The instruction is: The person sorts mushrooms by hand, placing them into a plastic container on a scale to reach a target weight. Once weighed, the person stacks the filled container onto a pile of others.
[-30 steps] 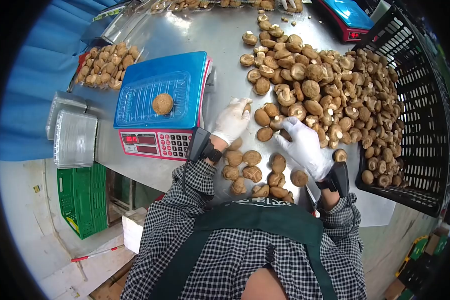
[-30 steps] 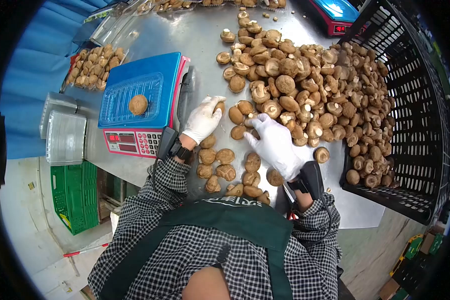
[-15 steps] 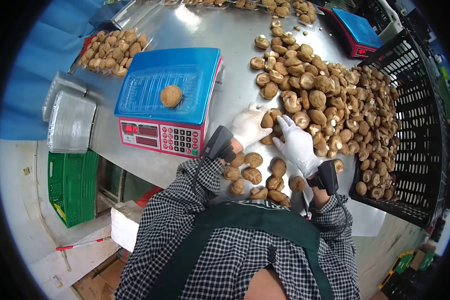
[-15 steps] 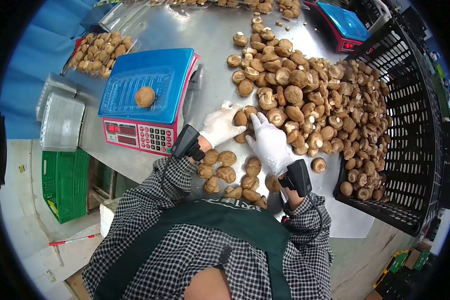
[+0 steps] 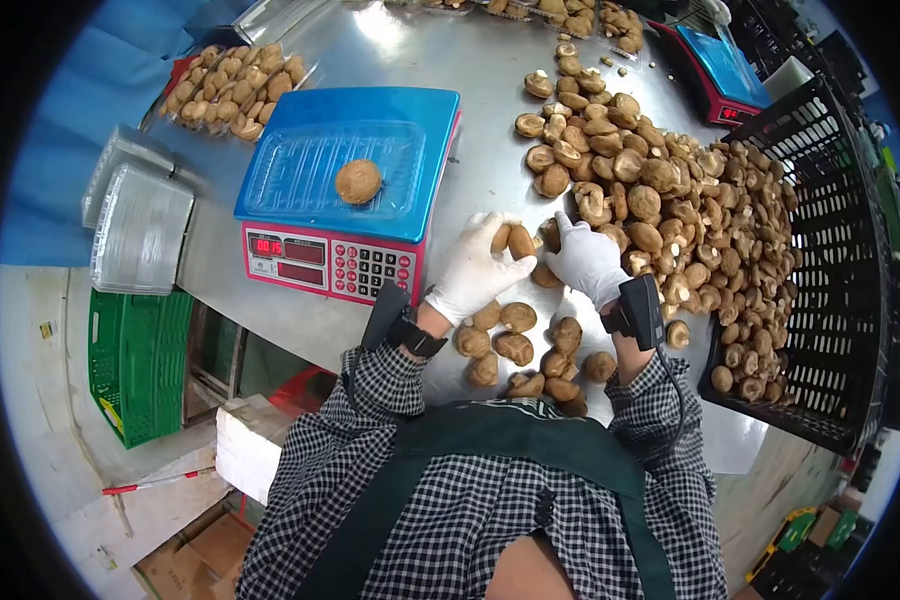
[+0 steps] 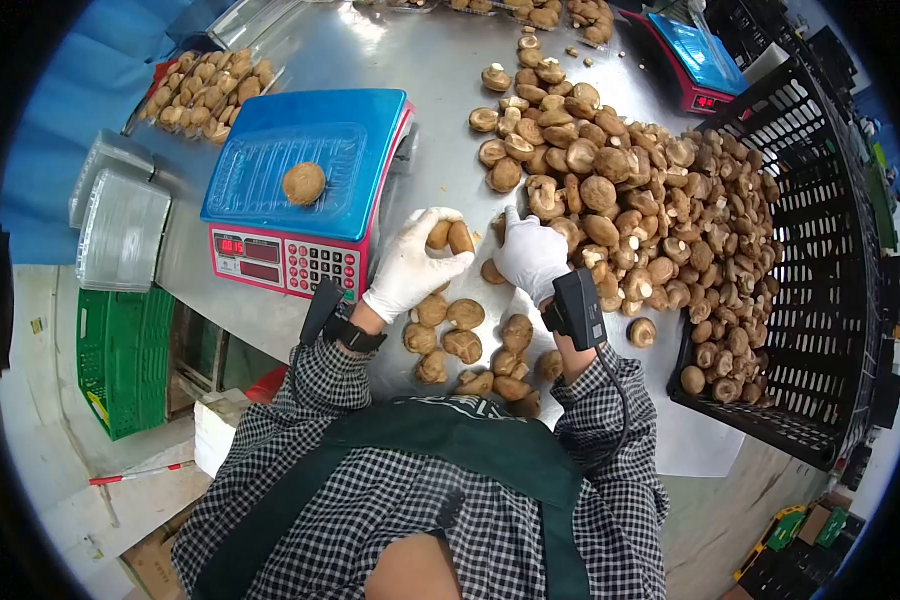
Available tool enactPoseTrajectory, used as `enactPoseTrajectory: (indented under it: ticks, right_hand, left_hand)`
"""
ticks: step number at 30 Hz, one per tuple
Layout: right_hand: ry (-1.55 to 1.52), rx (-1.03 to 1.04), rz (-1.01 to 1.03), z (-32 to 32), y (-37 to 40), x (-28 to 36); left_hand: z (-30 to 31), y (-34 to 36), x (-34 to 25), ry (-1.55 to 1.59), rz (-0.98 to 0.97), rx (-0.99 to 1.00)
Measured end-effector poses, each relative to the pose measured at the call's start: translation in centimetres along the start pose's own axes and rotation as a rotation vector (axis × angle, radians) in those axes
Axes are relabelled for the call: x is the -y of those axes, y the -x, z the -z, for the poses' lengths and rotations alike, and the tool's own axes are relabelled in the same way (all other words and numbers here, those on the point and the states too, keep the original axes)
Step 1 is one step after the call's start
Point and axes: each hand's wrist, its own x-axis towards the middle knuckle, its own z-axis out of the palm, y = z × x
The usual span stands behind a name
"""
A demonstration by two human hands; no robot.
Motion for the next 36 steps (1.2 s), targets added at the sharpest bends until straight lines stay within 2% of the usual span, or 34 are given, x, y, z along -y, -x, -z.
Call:
enactPoseTrajectory:
  ticks: [5, 10, 13, 15, 16, 21, 24, 25, 27, 29, 31, 32, 33, 36]
  right_hand:
    - [-0.114, -0.009, 0.084, 0.5, 2.4, -0.9]
    - [-0.119, -0.029, 0.073, 0.2, 2.3, -0.5]
    - [-0.171, 0.014, 0.085, 0.7, 1.0, -0.6]
    - [-0.144, 0.117, 0.077, 1.6, 0.8, -0.4]
    - [-0.148, 0.035, 0.092, 0.8, 0.7, -0.7]
    - [-0.245, -0.05, 0.048, -0.2, 2.0, -1.2]
    - [-0.595, -0.233, 0.137, -0.4, 3.2, -1.4]
    - [-0.836, -0.145, 0.115, 0.0, 3.8, -1.4]
    - [-1.109, -0.134, 0.205, 1.1, 5.8, -1.0]
    - [-1.173, -0.154, 0.245, 3.5, 8.6, 0.5]
    - [-1.151, -0.226, 0.339, 3.9, 9.3, 1.2]
    - [-1.133, -0.222, 0.344, 4.4, 9.8, 1.8]
    - [-1.042, -0.292, 0.414, 4.5, 9.7, 2.1]
    - [-1.135, -0.218, 0.414, 5.3, 9.8, 4.0]
  left_hand:
    - [0.3, 1.7, 0.1, 0.066, 0.019, 0.014]
    - [0.3, 2.4, 1.0, 0.048, -0.051, -0.002]
    - [0.7, 2.7, 0.5, 0.029, -0.027, 0.026]
    - [0.9, 3.0, 0.6, 0.036, -0.06, 0.02]
    - [1.0, 3.2, 0.8, 0.044, -0.08, 0.005]
    - [1.9, 4.2, 1.0, 0.029, -0.069, -0.03]
    - [2.6, 4.7, 0.9, 0.008, -0.076, -0.032]
    - [3.0, 4.8, 0.7, -0.006, -0.084, -0.032]
    - [3.9, 5.2, -0.2, 0.001, -0.095, -0.039]
    - [5.2, 5.5, -1.5, 0.001, -0.105, -0.047]
    - [6.9, 5.6, -2.6, 0.034, -0.014, -0.021]
    - [7.8, 5.5, -2.7, -0.079, -0.116, -0.071]
    - [8.9, 5.4, -2.8, -0.093, -0.116, -0.08]
    - [12.8, 4.3, -2.6, -0.15, -0.232, -0.17]
